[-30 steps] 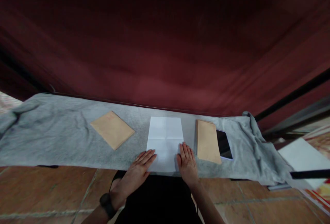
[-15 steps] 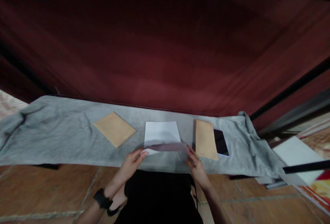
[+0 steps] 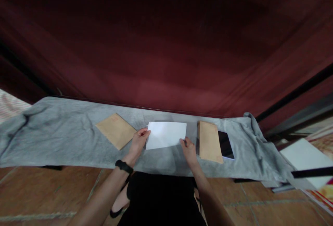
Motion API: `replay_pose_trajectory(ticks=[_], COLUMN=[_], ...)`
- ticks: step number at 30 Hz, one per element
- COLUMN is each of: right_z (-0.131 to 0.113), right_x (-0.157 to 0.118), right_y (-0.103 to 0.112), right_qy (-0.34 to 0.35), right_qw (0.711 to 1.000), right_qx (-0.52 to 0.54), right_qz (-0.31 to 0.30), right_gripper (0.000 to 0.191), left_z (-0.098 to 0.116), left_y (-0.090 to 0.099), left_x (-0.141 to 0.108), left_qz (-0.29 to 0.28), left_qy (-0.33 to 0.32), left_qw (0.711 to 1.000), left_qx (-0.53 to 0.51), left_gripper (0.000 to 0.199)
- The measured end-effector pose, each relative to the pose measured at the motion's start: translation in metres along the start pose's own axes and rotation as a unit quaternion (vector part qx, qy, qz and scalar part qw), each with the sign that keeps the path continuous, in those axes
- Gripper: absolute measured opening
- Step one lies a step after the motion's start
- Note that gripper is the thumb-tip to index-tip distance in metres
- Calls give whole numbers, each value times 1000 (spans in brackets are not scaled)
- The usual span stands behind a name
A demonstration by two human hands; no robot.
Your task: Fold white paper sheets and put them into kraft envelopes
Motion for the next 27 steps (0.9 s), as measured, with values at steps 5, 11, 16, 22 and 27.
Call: replay_pose_trajectory(ticks=[5,11,16,22,27], right_z=[-6,-15,-13,-31,-58], right_x=[12,6,0,9,17], right_y=[-5,-12,-12,-27,-58], right_qy=[16,40,32,97,155], right_qw=[995,983,978,987,978], right_qx=[-94,-176,-202,-130,-100], right_qz=[-16,-43,-34,1,-94], right_gripper=[30,34,35,48,48], left_z=[-17,-22,-14,-14,-23], left_y=[-6,-7,-14,-64,-82], left_x=[14,8,-6,-30,-26], left_qz=[28,64,127,52,22], left_qy=[9,-2,-74,-255,-216], left_qw=[998,963,907,855,846], left_qx=[61,262,395,449,487], left_gripper=[20,35,40,47,53])
Point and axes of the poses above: each hand's wrist, its own x-axis towards the middle knuckle, its own y-axis out of the back of the hand, z = x × y, the point moved 4 cm from there along x, towards the middle knuckle, and after that the axes turned 9 degrees about y, right-handed, at the moved point
